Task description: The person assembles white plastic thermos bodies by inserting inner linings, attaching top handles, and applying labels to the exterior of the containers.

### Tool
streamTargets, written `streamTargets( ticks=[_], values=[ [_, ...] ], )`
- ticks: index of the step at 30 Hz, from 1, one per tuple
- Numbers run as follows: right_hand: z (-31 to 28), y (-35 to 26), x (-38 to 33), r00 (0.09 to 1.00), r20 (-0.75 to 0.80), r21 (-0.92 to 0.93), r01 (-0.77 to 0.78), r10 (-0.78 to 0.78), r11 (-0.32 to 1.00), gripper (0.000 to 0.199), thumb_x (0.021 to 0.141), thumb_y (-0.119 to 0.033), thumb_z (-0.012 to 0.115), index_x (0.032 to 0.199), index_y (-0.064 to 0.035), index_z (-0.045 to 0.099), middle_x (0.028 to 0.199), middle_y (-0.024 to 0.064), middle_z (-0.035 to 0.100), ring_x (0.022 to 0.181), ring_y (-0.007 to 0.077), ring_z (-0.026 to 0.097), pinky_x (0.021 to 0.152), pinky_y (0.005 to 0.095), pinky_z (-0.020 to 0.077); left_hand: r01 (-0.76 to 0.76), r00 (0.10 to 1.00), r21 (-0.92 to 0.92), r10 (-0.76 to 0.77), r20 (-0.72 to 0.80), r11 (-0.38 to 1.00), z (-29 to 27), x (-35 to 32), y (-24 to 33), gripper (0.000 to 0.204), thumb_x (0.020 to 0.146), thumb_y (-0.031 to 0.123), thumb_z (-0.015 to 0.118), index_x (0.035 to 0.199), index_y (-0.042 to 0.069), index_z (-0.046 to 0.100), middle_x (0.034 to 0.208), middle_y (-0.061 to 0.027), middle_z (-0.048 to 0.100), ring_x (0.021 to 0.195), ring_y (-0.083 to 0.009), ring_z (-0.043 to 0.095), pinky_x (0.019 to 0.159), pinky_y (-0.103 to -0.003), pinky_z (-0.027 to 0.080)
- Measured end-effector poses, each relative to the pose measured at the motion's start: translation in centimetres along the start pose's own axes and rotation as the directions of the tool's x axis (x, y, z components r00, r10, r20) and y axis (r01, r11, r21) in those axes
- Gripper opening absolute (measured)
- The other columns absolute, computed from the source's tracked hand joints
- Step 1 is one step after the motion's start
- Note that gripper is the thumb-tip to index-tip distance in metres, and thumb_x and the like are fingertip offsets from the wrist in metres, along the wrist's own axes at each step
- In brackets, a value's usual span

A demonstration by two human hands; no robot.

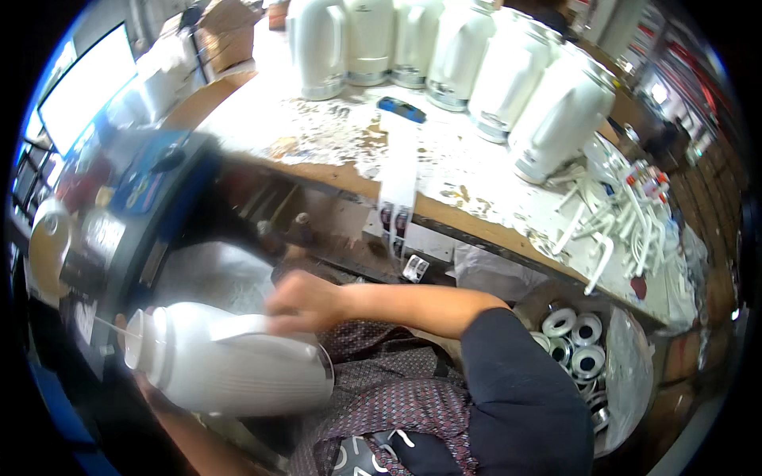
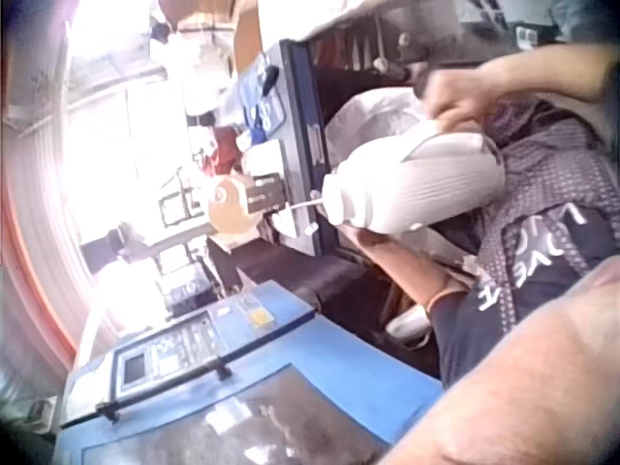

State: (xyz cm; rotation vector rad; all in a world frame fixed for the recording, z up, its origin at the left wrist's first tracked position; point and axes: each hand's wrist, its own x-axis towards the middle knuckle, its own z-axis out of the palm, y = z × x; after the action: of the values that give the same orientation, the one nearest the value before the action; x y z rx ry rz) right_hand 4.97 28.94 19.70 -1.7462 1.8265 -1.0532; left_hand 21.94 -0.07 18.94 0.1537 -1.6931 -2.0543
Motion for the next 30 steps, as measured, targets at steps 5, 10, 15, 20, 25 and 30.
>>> streamTargets(
  ticks=[5,10,15,20,25,30],
  values=[
    [-0.6,-4.6,7.0,0.739,-0.536,-0.230,0.336,-0.408,0.913,0.058,0.068,-0.054,0.075,0.097,-0.0038,0.068,0.101,0.0167,0.056,0.100,0.0323,0.050,0.087,0.0419,0.0410,-0.130,0.973,0.395,0.039,0.229,0.909,6.3,1.5,1.6,0.119,0.071,0.059,0.077,0.155,0.009,0.010,0.144,-0.0157,0.043,0.127,-0.0302,0.049,0.109,-0.047,0.038],
    [0.3,-5.6,8.5,0.741,-0.402,-0.406,0.382,-0.538,0.830,0.049,0.070,-0.052,0.072,0.081,-0.0043,0.072,0.097,0.0171,0.062,0.099,0.0315,0.052,0.091,0.0436,0.0342,-0.189,0.967,0.447,0.086,0.240,0.874,8.2,0.7,0.9,0.120,0.068,0.055,0.079,0.155,0.008,0.012,0.141,-0.0160,0.046,0.124,-0.0300,0.051,0.107,-0.047,0.040],
    [0.7,-5.2,8.5,0.725,-0.291,-0.314,0.544,-0.624,0.778,0.025,0.073,-0.029,0.071,0.073,-0.0033,0.071,0.073,0.0133,0.068,0.079,0.0298,0.066,0.085,0.0475,0.0438,-0.173,0.976,0.471,0.085,0.202,0.865,6.9,0.4,-0.1,0.121,0.065,0.051,0.082,0.154,0.007,0.014,0.138,-0.0164,0.048,0.122,-0.0297,0.053,0.106,-0.046,0.041],
    [2.5,-3.3,7.6,0.679,-0.300,-0.309,0.595,-0.670,0.742,0.027,0.077,-0.027,0.066,0.064,-0.0038,0.064,0.066,0.0119,0.064,0.068,0.0298,0.066,0.064,0.0437,0.0503,-0.172,0.978,0.470,0.092,0.188,0.866,7.2,0.7,-0.2,0.122,0.062,0.047,0.085,0.154,0.006,0.016,0.135,-0.0167,0.051,0.119,-0.0295,0.055,0.105,-0.045,0.042],
    [1.8,-4.5,6.2,0.702,-0.318,-0.288,0.568,-0.637,0.771,0.033,0.080,-0.035,0.065,0.063,-0.0074,0.061,0.063,0.0109,0.062,0.065,0.0310,0.064,0.068,0.0451,0.0505,-0.223,0.966,0.448,0.135,0.220,0.866,8.8,1.3,0.9,0.124,0.059,0.043,0.088,0.153,0.004,0.017,0.132,-0.0170,0.054,0.116,-0.0293,0.057,0.103,-0.044,0.044],
    [-1.8,-7.6,7.1,0.545,-0.327,-0.315,0.707,-0.772,0.633,0.027,0.083,-0.036,0.065,0.073,-0.0111,0.064,0.077,0.0083,0.064,0.091,0.0366,0.063,0.088,0.0507,0.0435,-0.297,0.941,0.261,0.234,0.245,0.918,10.8,0.3,4.8,0.125,0.056,0.039,0.091,0.152,0.003,0.019,0.129,-0.0173,0.056,0.113,-0.0290,0.060,0.102,-0.044,0.045]
  ],
)
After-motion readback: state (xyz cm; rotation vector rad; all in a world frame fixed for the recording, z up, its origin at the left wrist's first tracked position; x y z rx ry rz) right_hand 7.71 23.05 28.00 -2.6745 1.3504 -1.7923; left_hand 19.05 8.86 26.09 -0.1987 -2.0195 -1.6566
